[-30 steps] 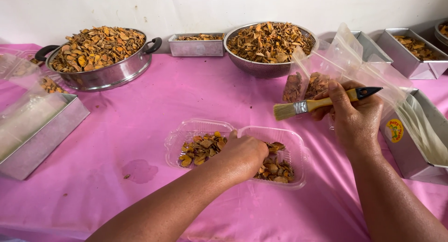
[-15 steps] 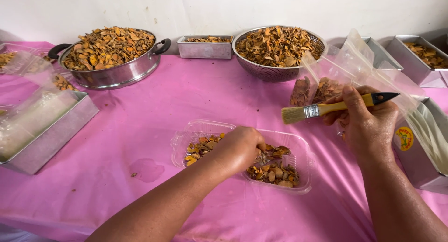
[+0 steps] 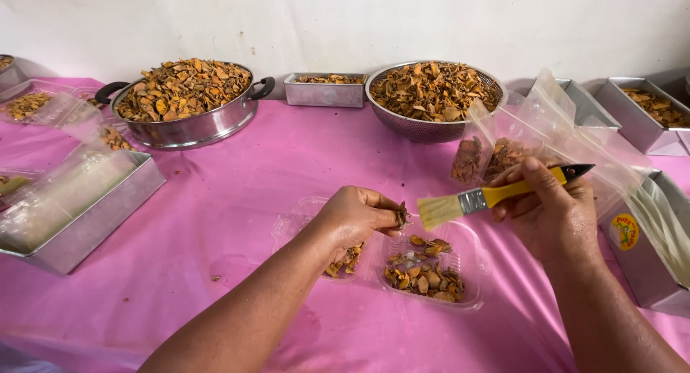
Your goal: Packaging dried tea leaves or herbs into plastic containers and bags using hands and a brush.
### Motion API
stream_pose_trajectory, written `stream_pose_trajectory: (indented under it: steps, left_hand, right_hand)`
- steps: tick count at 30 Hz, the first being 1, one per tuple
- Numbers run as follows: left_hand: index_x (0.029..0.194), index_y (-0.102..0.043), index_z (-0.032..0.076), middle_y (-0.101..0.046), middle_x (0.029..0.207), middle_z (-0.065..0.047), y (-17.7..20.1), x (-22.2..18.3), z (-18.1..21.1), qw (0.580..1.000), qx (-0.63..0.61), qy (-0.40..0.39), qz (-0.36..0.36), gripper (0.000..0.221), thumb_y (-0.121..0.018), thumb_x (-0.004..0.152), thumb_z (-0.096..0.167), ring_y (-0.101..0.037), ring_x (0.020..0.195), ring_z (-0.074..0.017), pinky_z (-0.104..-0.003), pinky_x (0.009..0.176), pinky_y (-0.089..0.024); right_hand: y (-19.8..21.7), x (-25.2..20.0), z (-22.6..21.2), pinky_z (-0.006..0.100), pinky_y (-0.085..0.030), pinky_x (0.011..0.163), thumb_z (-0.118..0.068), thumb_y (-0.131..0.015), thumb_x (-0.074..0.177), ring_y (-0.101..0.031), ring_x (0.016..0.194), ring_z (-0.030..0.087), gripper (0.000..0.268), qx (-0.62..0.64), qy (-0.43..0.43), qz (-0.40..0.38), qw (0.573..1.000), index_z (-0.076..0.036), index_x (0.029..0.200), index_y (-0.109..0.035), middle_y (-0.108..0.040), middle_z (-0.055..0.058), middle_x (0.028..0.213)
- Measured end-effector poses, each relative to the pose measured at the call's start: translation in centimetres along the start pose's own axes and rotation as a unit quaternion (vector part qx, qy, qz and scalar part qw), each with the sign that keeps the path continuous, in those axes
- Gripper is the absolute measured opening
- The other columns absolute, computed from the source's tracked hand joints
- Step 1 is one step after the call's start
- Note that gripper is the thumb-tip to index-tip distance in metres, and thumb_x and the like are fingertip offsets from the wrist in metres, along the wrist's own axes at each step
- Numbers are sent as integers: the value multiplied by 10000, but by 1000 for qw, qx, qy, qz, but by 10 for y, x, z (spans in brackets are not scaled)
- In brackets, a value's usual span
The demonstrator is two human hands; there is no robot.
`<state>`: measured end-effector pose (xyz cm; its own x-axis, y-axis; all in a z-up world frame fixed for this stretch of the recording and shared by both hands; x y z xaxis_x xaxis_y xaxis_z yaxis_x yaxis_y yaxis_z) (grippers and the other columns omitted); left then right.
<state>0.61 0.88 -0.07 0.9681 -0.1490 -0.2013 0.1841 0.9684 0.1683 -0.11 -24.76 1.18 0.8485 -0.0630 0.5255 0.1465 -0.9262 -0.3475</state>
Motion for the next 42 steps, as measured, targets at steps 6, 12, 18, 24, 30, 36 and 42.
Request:
stream_pose_trajectory:
  steps: [6,12,18,24,30,36,42]
  left_hand:
    - [964,-793,-17,-794,855,-153,-2,-6,10,1000,12,-10,9,141,-802,824,-21,-741,668,-163,-209,631,-595]
    - [983,-797,2,-773,837,-107,-10,12,7,996,81,-39,-18,150,-734,847,-10,-677,622,-133,-229,633,-589]
    - [1011,-795,108,-794,998,-68,-59,7,12,941,323,-90,-43,140,-684,931,76,-723,780,-197,-355,664,-569]
    - [800,-649,122,-652,729,-26,-83,33,-9,748,610,-257,-44,253,-647,858,-124,-626,688,-234,-456,808,-487]
    - [768,-647,68,-597,683,-37,-69,-4,-12,705,658,-180,-195,261,-532,804,-164,-615,663,-193,-360,674,-568]
    - [714,-655,157,-679,694,-1,-75,16,-35,681,684,-177,-194,307,-584,776,-135,-669,689,-245,-498,1023,-465]
    - [761,-604,96,-564,661,-44,-71,8,-38,734,633,-152,-192,219,-589,848,-105,-551,572,-174,-344,510,-486]
  right_hand:
    - [5,0,19,366,-588,445,-100,-606,1037,-722,602,326,202,-46,-55,-72,995,18,873,-627,-720,236,802]
    - [28,12,-3,329,-538,420,-146,-614,1115,-618,479,254,274,-134,-68,140,979,-26,872,-578,-687,215,768]
    - [37,18,6,314,-439,357,-130,-616,1092,-561,411,272,303,-99,-60,152,982,-32,812,-553,-646,229,690]
    - [23,13,-5,272,-440,354,-127,-621,1088,-597,431,246,289,-142,-60,144,977,-28,820,-579,-703,216,752]
    - [21,12,-8,297,-462,371,-122,-619,1100,-589,434,251,295,-137,-56,146,978,-32,823,-570,-702,209,751]
    - [31,16,6,325,-476,404,-101,-616,1075,-564,440,296,286,-101,-40,129,986,5,814,-564,-673,269,738]
    - [26,13,-1,259,-391,347,-138,-608,1098,-599,438,240,270,-167,-51,139,975,-42,854,-549,-691,224,744]
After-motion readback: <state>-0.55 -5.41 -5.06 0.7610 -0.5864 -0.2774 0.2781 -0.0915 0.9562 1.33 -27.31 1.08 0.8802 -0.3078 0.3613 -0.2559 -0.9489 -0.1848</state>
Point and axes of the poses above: each hand's wrist, its own x-axis towards the middle knuckle, its own y-axis out of the back of the hand, z = x × y, the point moved 4 cm from there along x, towards the middle knuckle
